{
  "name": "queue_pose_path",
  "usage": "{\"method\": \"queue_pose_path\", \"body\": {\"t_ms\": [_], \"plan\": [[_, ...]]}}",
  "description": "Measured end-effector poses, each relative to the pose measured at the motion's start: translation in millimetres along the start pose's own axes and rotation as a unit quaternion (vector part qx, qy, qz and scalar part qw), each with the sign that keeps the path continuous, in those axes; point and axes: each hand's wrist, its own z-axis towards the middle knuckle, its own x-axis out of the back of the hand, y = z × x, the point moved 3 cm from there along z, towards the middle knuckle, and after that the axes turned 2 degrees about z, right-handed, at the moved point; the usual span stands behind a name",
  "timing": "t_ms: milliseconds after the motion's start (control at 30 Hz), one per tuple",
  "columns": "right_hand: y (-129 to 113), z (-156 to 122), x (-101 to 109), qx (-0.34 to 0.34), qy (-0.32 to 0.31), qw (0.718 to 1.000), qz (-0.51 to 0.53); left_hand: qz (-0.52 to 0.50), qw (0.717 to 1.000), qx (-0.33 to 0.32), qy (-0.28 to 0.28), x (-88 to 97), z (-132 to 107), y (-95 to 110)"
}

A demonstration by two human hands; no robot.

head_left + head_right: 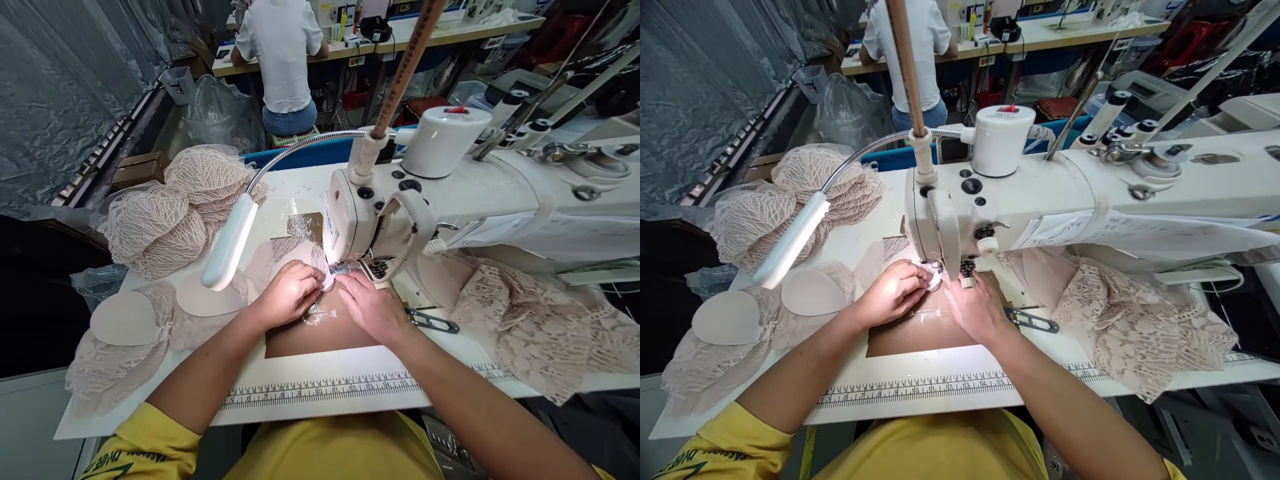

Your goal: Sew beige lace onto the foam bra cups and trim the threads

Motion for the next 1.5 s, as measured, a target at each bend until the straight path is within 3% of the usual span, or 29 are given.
{"method": "queue_pose_path", "body": {"t_ms": [200,433,667,933,1500], "plan": [[-9.2,7.0,-4.3,0.005,-0.017,1.0,-0.018,0.012,1.0,0.021,-0.011,-6.5,6.1,6.9],[-7.3,7.6,-5.8,0.044,0.018,0.999,0.011,0.053,0.995,-0.034,-0.082,4.2,0.8,1.7],[-6.3,2.9,0.8,0.085,-0.006,0.996,0.015,0.138,0.989,-0.048,-0.021,-2.9,1.5,0.1],[-10.5,-0.4,8.4,0.092,-0.041,0.995,0.013,0.103,0.99,-0.084,-0.054,-2.4,-0.9,5.9],[-11.7,4.5,1.5,0.034,-0.05,0.998,-0.034,0.12,0.992,-0.028,0.004,-5.6,5.2,-6.6]]}}
